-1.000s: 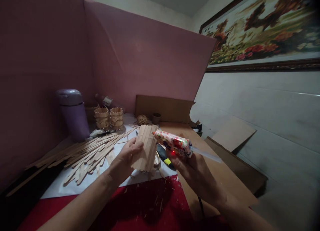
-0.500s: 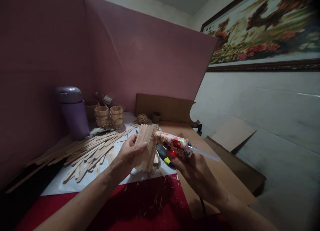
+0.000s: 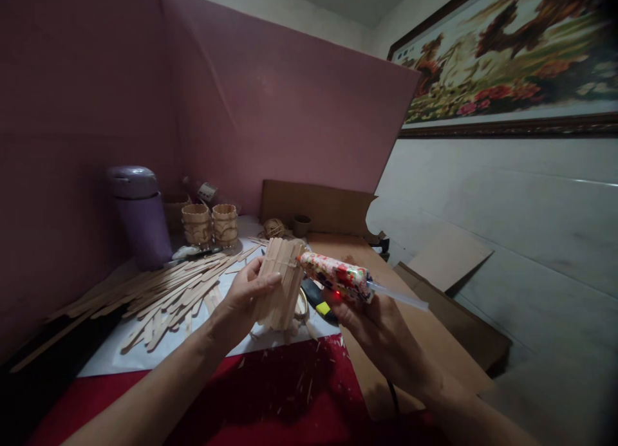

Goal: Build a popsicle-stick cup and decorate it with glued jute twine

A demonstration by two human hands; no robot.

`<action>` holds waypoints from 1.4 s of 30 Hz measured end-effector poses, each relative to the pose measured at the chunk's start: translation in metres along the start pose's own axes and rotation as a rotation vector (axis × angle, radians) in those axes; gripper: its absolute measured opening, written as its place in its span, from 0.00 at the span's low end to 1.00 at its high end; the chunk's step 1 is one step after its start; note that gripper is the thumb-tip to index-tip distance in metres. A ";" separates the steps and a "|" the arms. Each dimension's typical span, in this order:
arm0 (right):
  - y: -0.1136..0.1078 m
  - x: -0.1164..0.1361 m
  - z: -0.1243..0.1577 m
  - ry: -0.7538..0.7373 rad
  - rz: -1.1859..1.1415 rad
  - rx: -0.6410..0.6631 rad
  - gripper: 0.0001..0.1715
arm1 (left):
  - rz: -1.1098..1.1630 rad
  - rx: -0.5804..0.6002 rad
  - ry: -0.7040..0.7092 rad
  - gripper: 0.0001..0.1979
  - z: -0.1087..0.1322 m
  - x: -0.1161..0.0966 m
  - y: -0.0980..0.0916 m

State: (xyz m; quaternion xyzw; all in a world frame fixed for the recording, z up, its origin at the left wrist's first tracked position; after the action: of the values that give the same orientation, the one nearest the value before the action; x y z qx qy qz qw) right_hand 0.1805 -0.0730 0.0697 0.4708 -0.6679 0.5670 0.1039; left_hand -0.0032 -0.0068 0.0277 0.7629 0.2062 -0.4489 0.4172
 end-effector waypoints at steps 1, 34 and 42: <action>0.000 0.000 0.000 -0.001 0.002 -0.002 0.15 | -0.004 -0.002 -0.003 0.21 0.000 0.000 0.000; -0.001 -0.011 0.003 -0.033 0.059 -0.042 0.20 | 0.010 -0.003 -0.006 0.22 0.002 0.000 -0.002; -0.002 -0.008 0.002 -0.030 0.070 -0.041 0.20 | 0.085 0.023 -0.033 0.22 0.002 0.002 -0.006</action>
State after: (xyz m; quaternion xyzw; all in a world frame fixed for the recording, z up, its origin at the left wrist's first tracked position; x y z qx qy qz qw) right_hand 0.1871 -0.0703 0.0645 0.4536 -0.6969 0.5492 0.0837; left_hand -0.0075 -0.0055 0.0232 0.7682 0.1613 -0.4457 0.4303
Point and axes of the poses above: each hand's wrist, its own z-axis away from the middle knuckle, its own y-axis out of the palm, x = y × z, the point moved 2 cm from there along -z, towards the middle knuckle, and after that the axes turned 14 degrees about x, right-handed, at the moved point
